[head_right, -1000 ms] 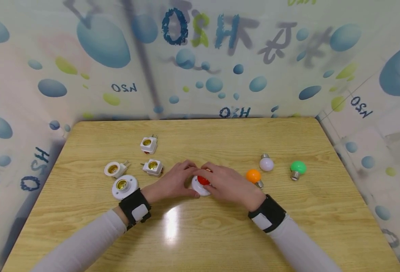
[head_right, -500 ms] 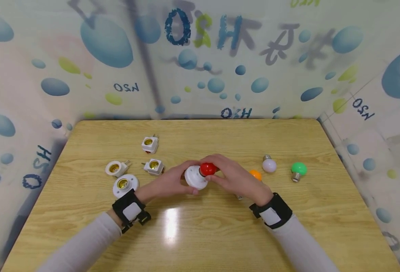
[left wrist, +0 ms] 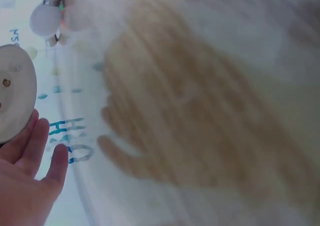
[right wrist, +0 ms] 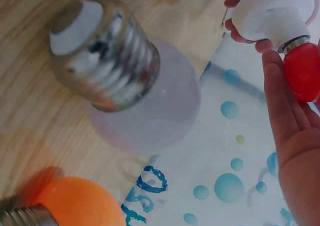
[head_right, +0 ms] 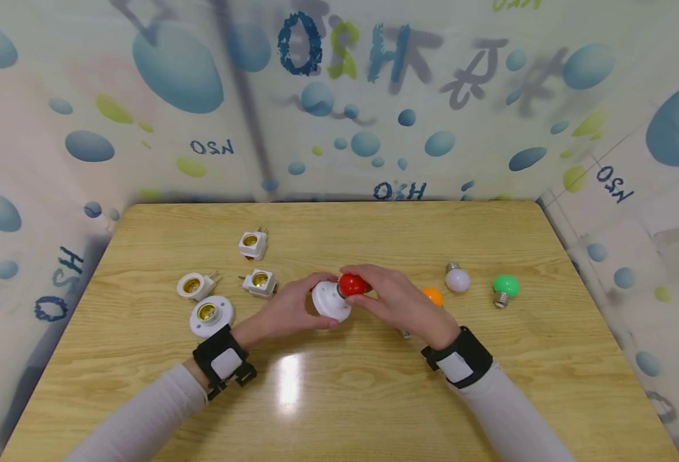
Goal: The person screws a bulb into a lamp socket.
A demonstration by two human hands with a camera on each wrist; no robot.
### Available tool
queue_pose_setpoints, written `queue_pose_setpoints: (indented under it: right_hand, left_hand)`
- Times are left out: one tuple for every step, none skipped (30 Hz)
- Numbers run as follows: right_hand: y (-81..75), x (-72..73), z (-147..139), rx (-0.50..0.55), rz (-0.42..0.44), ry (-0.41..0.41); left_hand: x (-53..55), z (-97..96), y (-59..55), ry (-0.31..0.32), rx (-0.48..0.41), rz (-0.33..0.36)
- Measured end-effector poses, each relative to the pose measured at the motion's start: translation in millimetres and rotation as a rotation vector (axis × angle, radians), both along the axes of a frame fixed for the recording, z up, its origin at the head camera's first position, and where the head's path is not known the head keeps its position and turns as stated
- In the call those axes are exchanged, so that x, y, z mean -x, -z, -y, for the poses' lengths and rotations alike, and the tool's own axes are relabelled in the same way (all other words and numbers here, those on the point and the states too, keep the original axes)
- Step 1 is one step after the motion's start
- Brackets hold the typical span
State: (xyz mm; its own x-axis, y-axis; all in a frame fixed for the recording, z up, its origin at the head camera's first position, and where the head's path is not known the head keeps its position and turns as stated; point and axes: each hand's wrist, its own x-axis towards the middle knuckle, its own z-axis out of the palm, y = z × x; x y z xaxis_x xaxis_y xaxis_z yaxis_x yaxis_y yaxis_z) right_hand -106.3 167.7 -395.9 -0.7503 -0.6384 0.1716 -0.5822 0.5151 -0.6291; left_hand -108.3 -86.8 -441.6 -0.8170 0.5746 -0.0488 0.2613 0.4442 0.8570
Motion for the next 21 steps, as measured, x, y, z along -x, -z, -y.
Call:
queue_pose_setpoints:
  right_hand:
    - [0.4, -0.4, 0.4, 0.007, -0.004, 0.002]
    - [1.0, -0.7, 0.9, 0.012, -0.007, 0.004]
    - [1.4, -1.3, 1.3, 0.016, -0.008, 0.008]
    - [1.8, -1.7, 1.6, 0.018, -0.008, 0.013]
    - [2.1, -2.2, 2.0, 0.02, -0.005, 0.018]
    - [2.9, -2.5, 2.3, 0.02, -0.005, 0.022]
    - [2.8, -2.6, 2.8, 0.022, -0.005, 0.026]
    - [3.2, -2.7, 3.2, 0.02, -0.006, 0.03]
    - [3.1, -2.9, 3.7, 0.02, -0.006, 0.035]
    - [3.3, -2.7, 4.0, 0.018, -0.009, 0.036]
    - [3.2, -2.4, 4.2, 0.018, -0.004, 0.04]
    - [3.0, -2.0, 4.2, 0.013, -0.002, 0.041]
    - [2.5, -1.5, 4.1, 0.006, 0.01, 0.048]
    - [2.2, -1.0, 3.8, -0.003, 0.027, 0.058]
    - [1.6, -0.5, 3.5, -0.01, 0.051, 0.07]
    - [1.2, 0.2, 3.0, -0.016, 0.078, 0.084]
    - [0.4, 0.7, 2.6, -0.024, 0.106, 0.102]
    - [-0.3, 1.2, 2.0, -0.03, 0.131, 0.12]
    - [-0.5, 1.5, 1.4, -0.03, 0.155, 0.137]
    - [-0.9, 1.8, 1.0, -0.028, 0.169, 0.148]
    - [-0.8, 2.0, 0.6, -0.023, 0.174, 0.149]
  left_hand:
    - [-0.5, -0.7, 0.8, -0.006, 0.004, -0.009]
    - [-0.8, -1.5, 1.8, -0.012, 0.005, -0.02]
    - [-1.1, -2.3, 3.0, -0.019, 0.01, -0.031]
    - [-1.3, -3.2, 3.8, -0.026, 0.015, -0.043]
    - [-1.5, -4.0, 5.0, -0.034, 0.024, -0.058]
    - [-1.7, -4.7, 6.0, -0.039, 0.034, -0.073]
    - [-1.9, -5.4, 6.0, -0.043, 0.042, -0.089]
    - [-2.0, -5.9, 6.0, -0.048, 0.05, -0.102]
    - [-1.9, -6.5, 5.9, -0.05, 0.058, -0.111]
    - [-1.9, -6.8, 5.7, -0.047, 0.063, -0.119]
    - [-1.6, -7.1, 5.9, -0.042, 0.066, -0.126]
    - [-1.4, -7.4, 5.5, -0.036, 0.065, -0.123]
    - [-1.1, -7.4, 5.2, -0.031, 0.062, -0.116]
    - [-0.8, -7.2, 5.3, -0.027, 0.06, -0.105]
    - [-0.6, -6.8, 5.1, -0.022, 0.051, -0.093]
    - [-0.4, -6.3, 5.0, -0.021, 0.042, -0.08]
    - [-0.3, -5.8, 4.7, -0.024, 0.039, -0.072]
    - [-0.3, -5.2, 4.6, -0.029, 0.038, -0.065]
    - [-0.3, -4.6, 4.9, -0.035, 0.038, -0.061]
    - [-0.2, -4.1, 5.4, -0.04, 0.039, -0.061]
    - [-0.2, -3.8, 5.7, -0.044, 0.038, -0.062]
